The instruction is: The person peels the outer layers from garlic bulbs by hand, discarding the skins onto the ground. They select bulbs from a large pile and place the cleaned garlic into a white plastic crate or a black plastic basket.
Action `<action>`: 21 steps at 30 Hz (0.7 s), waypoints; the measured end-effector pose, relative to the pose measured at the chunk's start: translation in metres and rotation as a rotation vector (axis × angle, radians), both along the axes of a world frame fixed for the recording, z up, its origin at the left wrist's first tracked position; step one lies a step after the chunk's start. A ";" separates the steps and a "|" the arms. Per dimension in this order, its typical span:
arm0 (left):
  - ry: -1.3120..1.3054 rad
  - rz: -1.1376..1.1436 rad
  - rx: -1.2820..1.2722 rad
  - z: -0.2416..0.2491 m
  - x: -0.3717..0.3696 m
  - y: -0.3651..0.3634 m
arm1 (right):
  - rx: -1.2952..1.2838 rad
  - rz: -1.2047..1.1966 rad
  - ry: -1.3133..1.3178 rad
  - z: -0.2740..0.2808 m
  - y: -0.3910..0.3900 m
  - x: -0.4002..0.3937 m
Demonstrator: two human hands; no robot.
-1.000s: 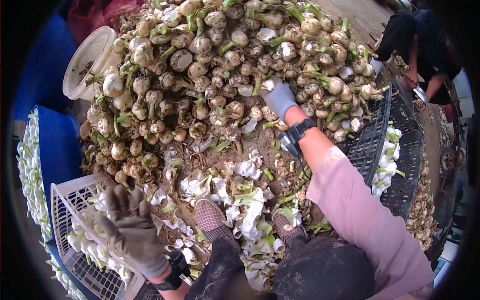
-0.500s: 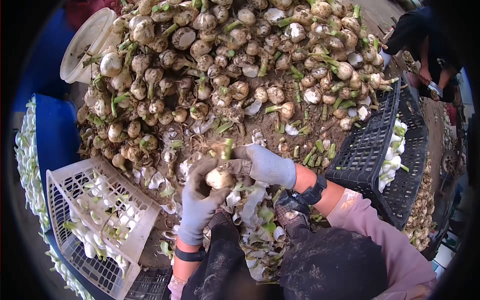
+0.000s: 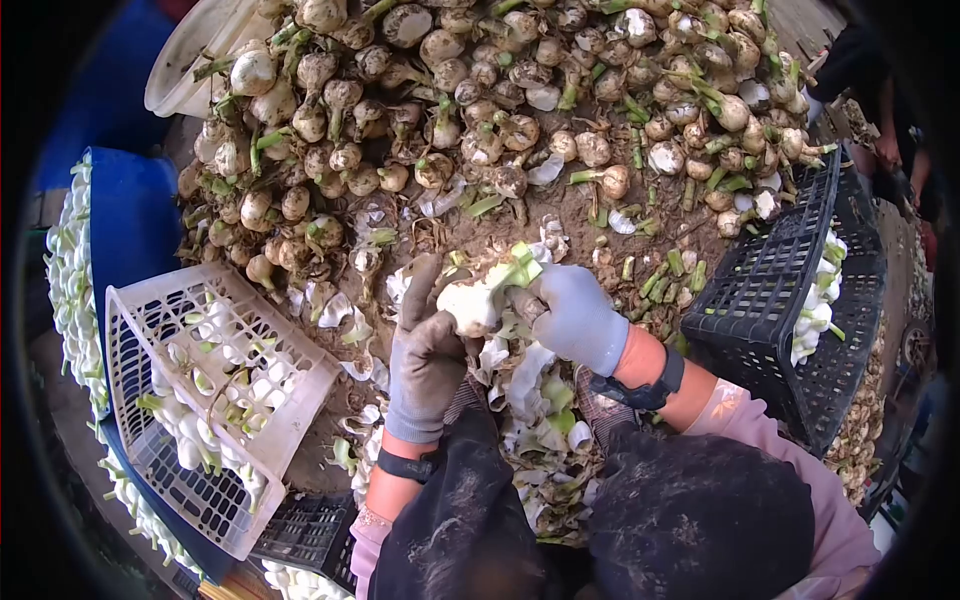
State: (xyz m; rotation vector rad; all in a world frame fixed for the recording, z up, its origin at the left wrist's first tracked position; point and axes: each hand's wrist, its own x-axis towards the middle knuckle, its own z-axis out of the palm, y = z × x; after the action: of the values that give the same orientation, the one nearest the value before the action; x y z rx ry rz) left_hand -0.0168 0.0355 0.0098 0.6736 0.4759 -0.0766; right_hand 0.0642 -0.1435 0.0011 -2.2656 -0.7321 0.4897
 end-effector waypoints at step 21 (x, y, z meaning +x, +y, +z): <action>0.158 -0.282 0.611 0.005 0.018 0.019 | 0.499 -0.049 1.002 0.032 -0.002 -0.025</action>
State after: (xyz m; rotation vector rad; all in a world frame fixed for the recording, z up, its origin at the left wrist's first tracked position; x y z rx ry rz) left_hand 0.0009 0.0547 0.0152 1.3408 0.5584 -0.2580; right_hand 0.0394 -0.1455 0.0326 -1.3110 -0.2244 1.1417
